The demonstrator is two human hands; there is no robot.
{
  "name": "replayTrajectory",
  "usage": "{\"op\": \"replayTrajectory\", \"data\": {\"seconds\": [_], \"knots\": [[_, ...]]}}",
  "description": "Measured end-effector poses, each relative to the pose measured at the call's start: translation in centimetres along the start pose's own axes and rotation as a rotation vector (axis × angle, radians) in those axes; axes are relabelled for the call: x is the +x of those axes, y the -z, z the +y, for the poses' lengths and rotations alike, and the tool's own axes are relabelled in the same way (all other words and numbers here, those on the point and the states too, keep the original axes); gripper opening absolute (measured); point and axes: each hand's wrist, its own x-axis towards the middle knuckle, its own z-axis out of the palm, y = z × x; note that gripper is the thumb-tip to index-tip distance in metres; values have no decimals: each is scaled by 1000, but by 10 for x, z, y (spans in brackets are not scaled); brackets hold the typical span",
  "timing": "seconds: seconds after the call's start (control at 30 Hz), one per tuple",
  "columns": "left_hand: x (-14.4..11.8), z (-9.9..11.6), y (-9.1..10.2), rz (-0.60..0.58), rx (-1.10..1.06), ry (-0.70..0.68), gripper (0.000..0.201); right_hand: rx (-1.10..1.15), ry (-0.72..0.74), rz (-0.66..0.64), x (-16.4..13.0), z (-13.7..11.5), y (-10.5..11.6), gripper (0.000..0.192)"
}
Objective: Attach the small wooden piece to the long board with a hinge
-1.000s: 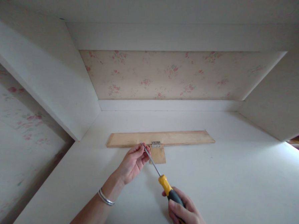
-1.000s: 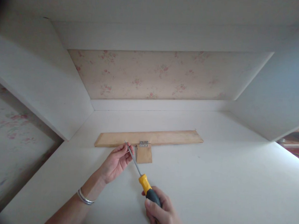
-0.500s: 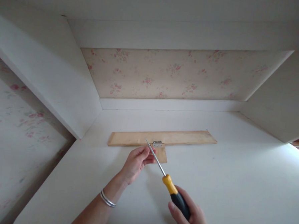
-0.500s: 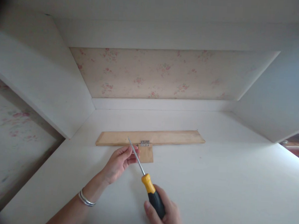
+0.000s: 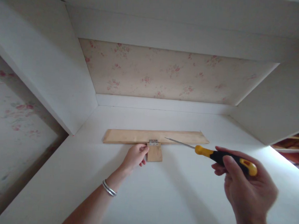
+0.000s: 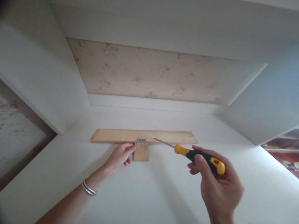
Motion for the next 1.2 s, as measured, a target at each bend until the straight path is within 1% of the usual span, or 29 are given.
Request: {"op": "replayTrajectory", "data": {"seconds": [0.07, 0.13, 0.23, 0.33, 0.47, 0.67, 0.93, 1.2], "knots": [[3, 2, -2, -20, 16, -7, 33, 41, 39, 48, 12, -6, -12, 25], [7, 4, -3, -21, 23, -2, 33, 24, 59, 44, 22, -10, -26, 26], [11, 6, -3, -27, 36, 18, 33, -67, 90, -41, 33, -10, -47, 29], [13, 6, -2, -42, 35, 29, 31, -180, 166, -116, 39, -6, -65, 30], [15, 4, -3, -34, 22, 54, 27, -273, 233, -186, 42, -3, -81, 31], [19, -2, -7, -4, 21, 8, 27, -357, 289, -247, 45, -4, -89, 30], [17, 1, -8, 14, 11, 29, 25, -396, 333, -325, 46, -5, -91, 28], [15, 3, -8, 7, 1, 25, 26, -414, 338, -342, 47, -11, -90, 29]]}}
